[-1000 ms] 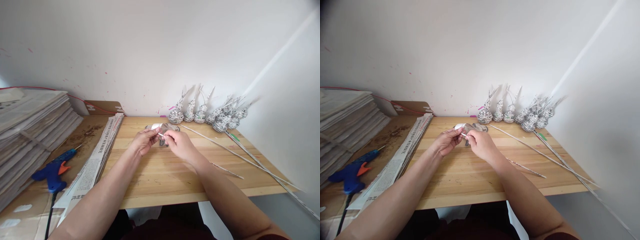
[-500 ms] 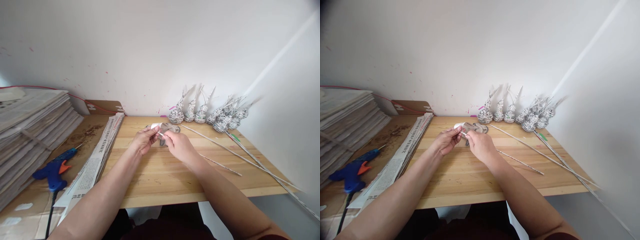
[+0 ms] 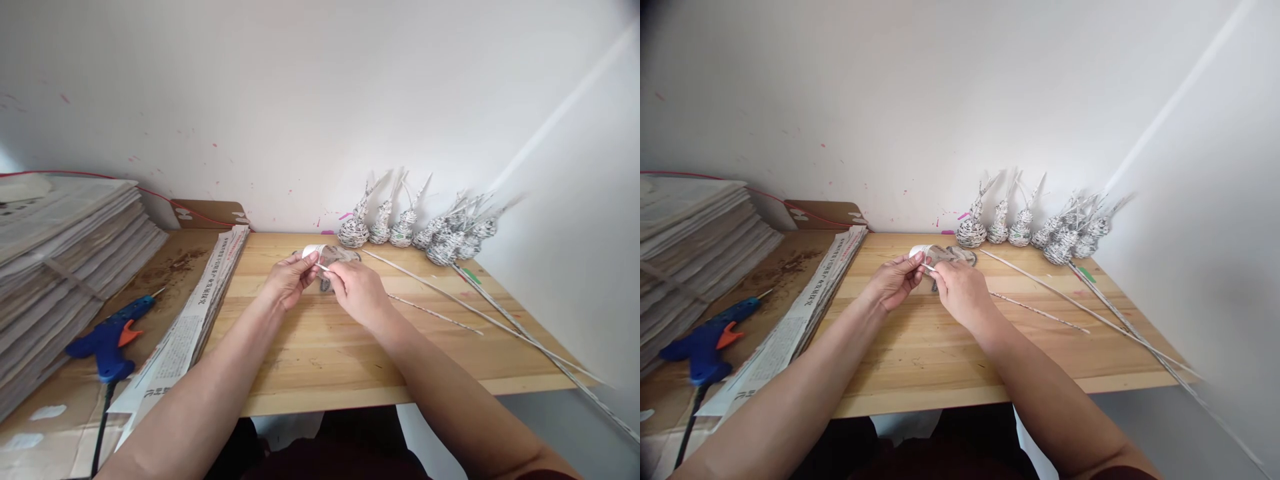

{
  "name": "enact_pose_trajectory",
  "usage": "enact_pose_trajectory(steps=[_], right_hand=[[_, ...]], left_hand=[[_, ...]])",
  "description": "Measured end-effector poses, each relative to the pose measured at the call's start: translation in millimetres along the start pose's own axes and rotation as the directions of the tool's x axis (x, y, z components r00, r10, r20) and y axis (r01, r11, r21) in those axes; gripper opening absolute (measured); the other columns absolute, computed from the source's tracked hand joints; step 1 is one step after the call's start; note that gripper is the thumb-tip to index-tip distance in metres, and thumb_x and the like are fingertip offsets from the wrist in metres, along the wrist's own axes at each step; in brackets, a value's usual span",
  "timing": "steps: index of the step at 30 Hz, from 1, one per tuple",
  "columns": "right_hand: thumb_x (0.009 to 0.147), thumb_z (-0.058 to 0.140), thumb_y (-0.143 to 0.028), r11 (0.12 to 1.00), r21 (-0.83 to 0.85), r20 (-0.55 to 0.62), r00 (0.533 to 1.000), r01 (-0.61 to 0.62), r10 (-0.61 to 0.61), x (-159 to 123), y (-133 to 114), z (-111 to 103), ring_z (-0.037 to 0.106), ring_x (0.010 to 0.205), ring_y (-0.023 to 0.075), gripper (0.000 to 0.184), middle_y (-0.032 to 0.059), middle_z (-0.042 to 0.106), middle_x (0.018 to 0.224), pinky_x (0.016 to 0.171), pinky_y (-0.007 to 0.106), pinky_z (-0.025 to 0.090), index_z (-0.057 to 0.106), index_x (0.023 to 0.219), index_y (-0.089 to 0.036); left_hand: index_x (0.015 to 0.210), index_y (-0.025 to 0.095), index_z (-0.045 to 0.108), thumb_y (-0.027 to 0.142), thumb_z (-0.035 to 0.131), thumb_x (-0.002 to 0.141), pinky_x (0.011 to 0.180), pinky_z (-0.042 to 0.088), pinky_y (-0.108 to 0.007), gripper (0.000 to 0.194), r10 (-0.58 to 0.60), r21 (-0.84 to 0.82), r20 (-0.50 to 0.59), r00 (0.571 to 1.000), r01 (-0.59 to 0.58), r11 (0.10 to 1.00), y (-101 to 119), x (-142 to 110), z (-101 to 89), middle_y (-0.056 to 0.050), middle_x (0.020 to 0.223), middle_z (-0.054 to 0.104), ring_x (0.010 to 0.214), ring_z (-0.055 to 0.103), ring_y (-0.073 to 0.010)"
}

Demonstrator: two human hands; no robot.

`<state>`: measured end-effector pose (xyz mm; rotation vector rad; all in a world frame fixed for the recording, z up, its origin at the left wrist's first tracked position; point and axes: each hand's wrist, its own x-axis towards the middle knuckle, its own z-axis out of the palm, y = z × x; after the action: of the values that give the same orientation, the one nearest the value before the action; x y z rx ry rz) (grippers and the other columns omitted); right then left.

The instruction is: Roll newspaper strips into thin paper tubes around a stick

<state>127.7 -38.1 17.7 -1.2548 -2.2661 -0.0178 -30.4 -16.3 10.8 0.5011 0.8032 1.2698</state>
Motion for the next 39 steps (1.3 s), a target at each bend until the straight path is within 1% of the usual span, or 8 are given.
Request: enact_pose_trajectory(steps=[5, 9, 14, 18, 22, 27, 37, 39], right_hand=[[0.096, 0.038, -0.030, 0.979, 0.169, 0.138, 0.986, -0.118, 0.094, 1, 3, -3, 0.054, 0.061, 0.0154, 0.029, 0.0029, 0.065, 0.071, 0.058, 0.027, 0.033, 0.062, 0.084, -0.020], [0.097, 0.037, -0.032, 0.935, 0.314, 0.211, 0.972, -0.168, 0.104, 1, 6, -8, 0.057, 0.065, 0.0136, 0.033, 0.0015, 0.066, 0.074, 0.062, 0.025, 0.035, 0.062, 0.081, -0.020], [0.090, 0.053, -0.038, 0.976, 0.185, 0.085, 0.991, -0.117, 0.103, 0, 3, -7, 0.056, 0.067, 0.0150, 0.018, 0.0021, 0.066, 0.079, 0.060, 0.026, 0.033, 0.061, 0.094, -0.022], [0.095, 0.042, -0.031, 0.993, 0.113, 0.027, 0.999, -0.039, 0.037, 1, 1, -6, 0.056, 0.073, 0.0158, 0.023, 0.0039, 0.066, 0.082, 0.065, 0.026, 0.034, 0.061, 0.086, -0.021], [0.095, 0.041, -0.031, 0.990, 0.128, 0.070, 0.997, -0.052, 0.044, 2, 1, -7, 0.053, 0.067, 0.0151, 0.026, 0.0032, 0.064, 0.077, 0.061, 0.026, 0.032, 0.059, 0.082, -0.020], [0.095, 0.040, -0.028, 0.977, 0.159, 0.139, 0.982, -0.146, 0.124, 2, 0, -8, 0.050, 0.058, 0.0135, 0.022, 0.0017, 0.062, 0.071, 0.056, 0.026, 0.028, 0.059, 0.086, -0.020], [0.096, 0.035, -0.031, 0.910, 0.341, 0.274, 0.951, -0.237, 0.145, 2, 5, -12, 0.053, 0.058, 0.0121, 0.033, -0.0004, 0.060, 0.065, 0.059, 0.025, 0.033, 0.060, 0.079, -0.020], [0.094, 0.041, -0.035, 0.923, 0.313, 0.253, 0.956, -0.222, 0.145, 2, 5, -11, 0.052, 0.057, 0.0122, 0.026, -0.0010, 0.060, 0.064, 0.058, 0.024, 0.032, 0.061, 0.085, -0.021]], left_hand=[[0.075, 0.005, 0.069, 0.008, 0.074, 0.071, 0.048, 0.050, -0.011, 0.007, -0.017, 0.015, 0.002, 1.000, 0.017, 1.000, -1, 2, -1.8, -0.004, 0.066, 0.067, 0.049, 0.057, -0.0041], [0.077, 0.005, 0.068, 0.008, 0.071, 0.074, 0.046, 0.050, -0.012, 0.005, -0.033, 0.033, 0.056, 0.998, 0.032, 0.999, -1, 2, -2.6, -0.004, 0.064, 0.066, 0.049, 0.057, -0.0047], [0.075, 0.005, 0.067, 0.007, 0.071, 0.074, 0.049, 0.051, -0.012, 0.004, -0.010, -0.003, -0.010, 1.000, 0.010, 1.000, -1, 2, -1.8, -0.005, 0.067, 0.068, 0.049, 0.058, -0.0044], [0.077, 0.006, 0.067, 0.007, 0.068, 0.077, 0.050, 0.053, -0.012, 0.001, -0.013, -0.031, -0.005, 1.000, 0.012, 0.999, -1, 3, -1.8, -0.004, 0.066, 0.068, 0.048, 0.059, -0.0048], [0.080, 0.008, 0.065, 0.009, 0.065, 0.080, 0.049, 0.052, -0.013, 0.002, -0.021, -0.023, 0.013, 1.000, 0.021, 0.999, -2, 4, -2.8, -0.004, 0.067, 0.069, 0.048, 0.059, -0.0053], [0.085, 0.007, 0.065, 0.012, 0.061, 0.084, 0.052, 0.055, -0.015, 0.006, -0.022, 0.018, 0.048, 0.999, 0.021, 1.000, -3, 2, -3.4, -0.008, 0.077, 0.071, 0.052, 0.063, -0.0074], [0.084, 0.006, 0.068, 0.006, 0.063, 0.081, 0.054, 0.055, -0.014, 0.006, -0.094, 0.016, 0.102, 0.990, 0.093, 0.996, 0, 1, -4.0, -0.008, 0.075, 0.070, 0.054, 0.063, -0.0066], [0.083, 0.005, 0.068, 0.006, 0.064, 0.080, 0.054, 0.054, -0.013, 0.005, -0.084, 0.013, 0.080, 0.993, 0.083, 0.996, 0, 2, -4.3, -0.008, 0.074, 0.070, 0.055, 0.063, -0.0066]])
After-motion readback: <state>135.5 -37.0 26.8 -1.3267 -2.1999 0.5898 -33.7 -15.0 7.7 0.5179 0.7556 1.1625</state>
